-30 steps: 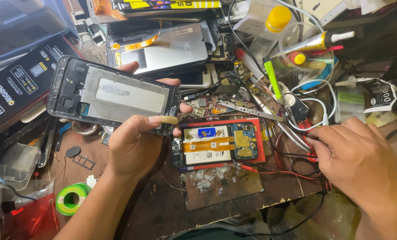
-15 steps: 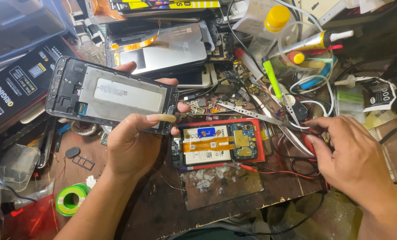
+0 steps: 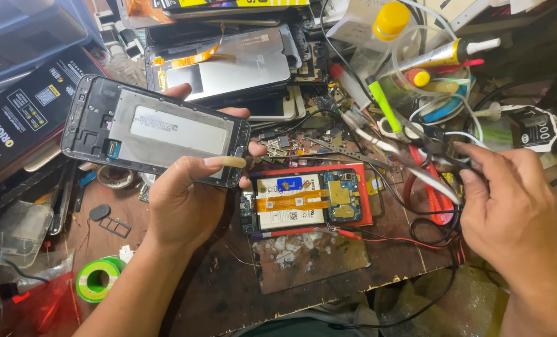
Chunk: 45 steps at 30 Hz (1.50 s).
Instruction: Connecting ribbon cables and assembling components of a smartphone on a repair bench.
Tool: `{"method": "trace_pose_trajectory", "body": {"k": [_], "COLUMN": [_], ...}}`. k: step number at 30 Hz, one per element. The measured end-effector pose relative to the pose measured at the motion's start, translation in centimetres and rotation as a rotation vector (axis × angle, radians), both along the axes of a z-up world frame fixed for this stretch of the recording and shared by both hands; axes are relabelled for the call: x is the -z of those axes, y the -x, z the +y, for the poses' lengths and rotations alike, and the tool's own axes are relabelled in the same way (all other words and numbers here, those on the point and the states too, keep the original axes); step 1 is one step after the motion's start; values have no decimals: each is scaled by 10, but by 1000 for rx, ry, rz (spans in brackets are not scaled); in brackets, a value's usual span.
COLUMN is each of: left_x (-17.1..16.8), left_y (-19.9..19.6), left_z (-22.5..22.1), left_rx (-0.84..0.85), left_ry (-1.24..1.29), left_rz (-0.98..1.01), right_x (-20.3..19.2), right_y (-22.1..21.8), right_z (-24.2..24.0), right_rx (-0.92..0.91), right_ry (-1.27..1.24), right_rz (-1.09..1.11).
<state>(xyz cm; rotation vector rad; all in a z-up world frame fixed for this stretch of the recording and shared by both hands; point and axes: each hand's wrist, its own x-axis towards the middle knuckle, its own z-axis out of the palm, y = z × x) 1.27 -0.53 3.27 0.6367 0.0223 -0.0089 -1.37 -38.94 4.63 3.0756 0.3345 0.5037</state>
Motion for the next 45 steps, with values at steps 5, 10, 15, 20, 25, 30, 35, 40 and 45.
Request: {"method": "trace_pose_trajectory", "body": {"k": [5,10,15,20,25,30,35,40,45], "left_x": [1,2,4,4,3,4,4,5,2], "left_y": [0,1,2,2,1,2,1,2,0], "left_z": [0,1,-1,-2,0,1,1,0,-3], "left_rx": [-3,-1,17,15,2,25,15,4,11], "left_ry": [-9,-16,-61,-50,-49,-45,-44,-26,-14], "left_rz": [-8,-9,-40,-38,-22,-14,-14,-24,-29], "right_x": [12,17,14,16,20,9,-9,7,10], "right_y": [-1,-1,2,-6,-12,-10,-7,4,14], "right_z": [-13,-18,-12,-19,-25,-12,-10,-55,-70], "right_rx": [10,-61,-44,-45,22,88,221,88,77], "right_ry": [-41,-124,-445,-487,-417,-290,-391,-730,-1216], "right_rz": [-70,-165,-138,-95,-40,16,291,484,602]}}
